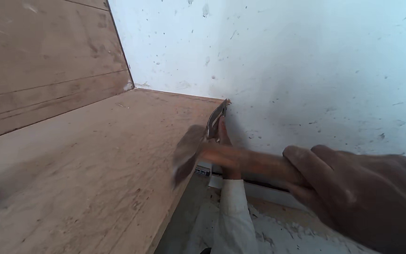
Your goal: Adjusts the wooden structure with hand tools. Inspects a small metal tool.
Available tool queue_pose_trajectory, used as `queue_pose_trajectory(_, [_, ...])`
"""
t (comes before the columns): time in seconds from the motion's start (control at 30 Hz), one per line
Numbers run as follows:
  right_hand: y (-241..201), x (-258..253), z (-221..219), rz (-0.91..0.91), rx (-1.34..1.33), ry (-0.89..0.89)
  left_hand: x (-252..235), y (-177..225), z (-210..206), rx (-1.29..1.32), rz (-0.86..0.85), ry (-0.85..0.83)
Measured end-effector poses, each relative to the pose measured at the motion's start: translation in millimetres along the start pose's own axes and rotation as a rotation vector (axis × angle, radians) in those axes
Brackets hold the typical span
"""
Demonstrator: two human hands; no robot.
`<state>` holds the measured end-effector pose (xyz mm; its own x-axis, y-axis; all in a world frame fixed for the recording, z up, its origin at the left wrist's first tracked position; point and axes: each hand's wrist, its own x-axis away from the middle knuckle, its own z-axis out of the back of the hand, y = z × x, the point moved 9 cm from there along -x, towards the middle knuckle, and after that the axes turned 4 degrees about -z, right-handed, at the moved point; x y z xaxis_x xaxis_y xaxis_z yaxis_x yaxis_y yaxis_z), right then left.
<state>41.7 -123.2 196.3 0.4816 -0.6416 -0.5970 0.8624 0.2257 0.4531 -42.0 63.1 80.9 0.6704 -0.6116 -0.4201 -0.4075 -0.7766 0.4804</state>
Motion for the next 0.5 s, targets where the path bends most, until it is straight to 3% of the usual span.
queue_pose_trajectory(0.1, [-18.4, -0.2, 19.9, 0.041, -0.095, 0.054, 1.9, 1.3, 6.3, -0.145, -0.003, 0.054])
queue_pose_trajectory(0.2, [-3.2, 1.1, -2.7, 0.050, -0.016, 0.036, 3.0, 4.2, 7.2, -0.207, -0.048, 0.063])
queue_pose_trajectory(0.3, [13.3, -3.0, -22.5, 0.015, 0.040, -0.044, 4.6, -6.1, 8.0, -0.024, 0.042, 0.026])
queue_pose_trajectory(0.4, [1.4, 1.3, -4.8, 0.020, -0.037, 0.021, 3.6, -3.1, 4.8, -0.154, 0.053, -0.006])
queue_pose_trajectory(0.5, [-11.6, 10.7, 12.4, 0.070, -0.115, 0.096, 2.8, 1.1, 8.1, -0.236, 0.073, 0.065])
